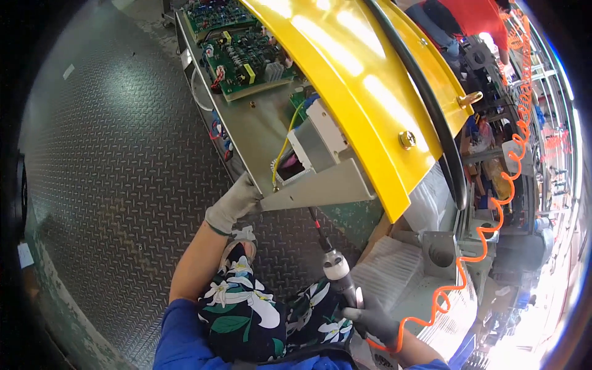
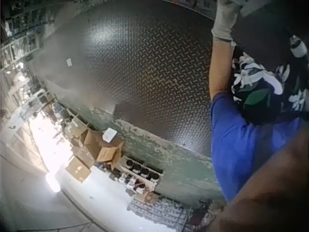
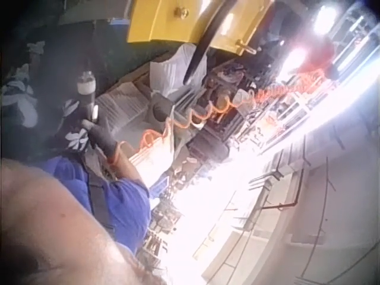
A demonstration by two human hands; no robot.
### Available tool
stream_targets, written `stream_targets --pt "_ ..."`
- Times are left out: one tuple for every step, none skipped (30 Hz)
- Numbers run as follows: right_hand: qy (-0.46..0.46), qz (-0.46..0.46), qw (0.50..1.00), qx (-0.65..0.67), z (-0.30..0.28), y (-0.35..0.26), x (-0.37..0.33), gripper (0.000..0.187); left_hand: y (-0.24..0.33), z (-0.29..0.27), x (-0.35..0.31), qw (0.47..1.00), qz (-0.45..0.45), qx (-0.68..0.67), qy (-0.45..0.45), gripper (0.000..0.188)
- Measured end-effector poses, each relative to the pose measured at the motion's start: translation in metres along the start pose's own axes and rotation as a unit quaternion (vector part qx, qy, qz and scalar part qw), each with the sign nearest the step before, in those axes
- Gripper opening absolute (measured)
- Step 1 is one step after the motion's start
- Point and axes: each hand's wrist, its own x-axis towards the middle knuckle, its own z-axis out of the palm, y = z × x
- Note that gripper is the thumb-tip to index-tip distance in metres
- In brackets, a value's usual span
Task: Assembling a yellow metal electronic housing using a pneumatic screwdriver.
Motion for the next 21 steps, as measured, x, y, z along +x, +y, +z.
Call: stream_targets --pt "-0.028 -0.009 1.0 0.0 -0.003 0.0 0.0 0.083 0.001 0.0 0.0 0.999 -0.016 0.027 0.013 0.021" --pt "-0.022 -0.013 0.999 -0.027 -0.005 0.0 0.005 0.086 0.001 0.0 0.0 1.0 -0.01 0.009 0.0 0.021" --pt "-0.029 -0.015 0.998 -0.055 -0.009 -0.001 0.008 0.088 0.001 0.0 0.0 1.0 0.0 0.007 -0.001 0.021" --pt "-0.02 -0.009 0.996 -0.088 -0.011 -0.001 0.01 0.09 0.001 0.0 0.0 1.0 0.01 0.003 -0.001 0.02" --pt "-0.039 -0.023 0.997 -0.07 -0.012 0.0 0.011 0.091 0.001 0.0 0.0 1.0 0.007 0.0 -0.002 0.02" --pt "-0.041 -0.029 0.997 -0.054 -0.012 0.0 0.012 0.093 0.0 0.0 -0.001 1.0 0.004 -0.004 -0.002 0.02" --pt "-0.044 -0.035 0.998 -0.037 -0.011 0.0 0.012 0.094 -0.001 0.0 -0.001 1.0 0.001 -0.008 -0.003 0.02" --pt "-0.051 -0.028 0.998 -0.012 -0.009 0.001 0.012 0.094 -0.001 0.0 -0.001 1.0 0.009 -0.012 -0.001 0.02" --pt "-0.058 -0.02 0.998 0.013 -0.006 0.002 0.012 0.095 -0.002 -0.001 -0.001 1.0 0.017 -0.016 0.001 0.021" --pt "-0.074 -0.009 0.997 0.036 -0.004 0.003 0.011 0.095 -0.002 -0.001 0.0 1.0 0.024 -0.02 0.002 0.021" --pt "-0.059 -0.026 0.997 0.05 -0.002 0.003 0.012 0.095 -0.003 -0.001 0.0 1.0 0.019 -0.019 0.0 0.021" --pt "-0.053 -0.038 0.996 0.061 -0.001 0.004 0.013 0.095 -0.003 -0.001 0.0 1.0 0.014 -0.017 -0.001 0.022" --pt "-0.042 -0.054 0.994 0.079 0.001 0.005 0.014 0.095 -0.004 -0.001 0.001 1.0 0.008 0.002 0.003 0.022" --pt "-0.066 -0.054 0.993 0.086 0.001 0.005 0.015 0.094 -0.004 -0.001 0.001 1.0 0.015 -0.014 -0.005 0.022" --pt "-0.087 -0.059 0.99 0.098 0.0 0.006 0.017 0.093 -0.004 -0.001 0.001 1.0 0.024 -0.01 -0.005 0.022" --pt "-0.113 -0.059 0.986 0.11 -0.002 0.006 0.018 0.092 -0.004 -0.001 0.001 0.999 0.033 -0.006 -0.005 0.021" --pt "-0.087 -0.044 0.991 0.087 -0.003 0.007 0.019 0.095 -0.004 -0.001 0.0 1.0 0.026 -0.002 -0.002 0.021" --pt "-0.048 -0.046 0.998 -0.001 -0.005 0.007 0.02 0.095 -0.004 -0.002 0.0 1.0 0.019 0.002 0.0 0.021" --pt "-0.026 -0.042 0.995 -0.091 -0.009 0.007 0.019 0.094 -0.004 -0.002 0.0 1.0 0.012 0.005 0.003 0.021" --pt "0.012 -0.044 0.99 -0.136 -0.011 0.007 0.019 0.096 -0.004 -0.003 0.0 1.0 0.016 0.008 -0.003 0.021" --pt "0.009 -0.077 0.99 -0.114 -0.013 0.008 0.018 0.099 -0.005 -0.004 0.0 1.0 0.019 0.01 -0.009 0.02"
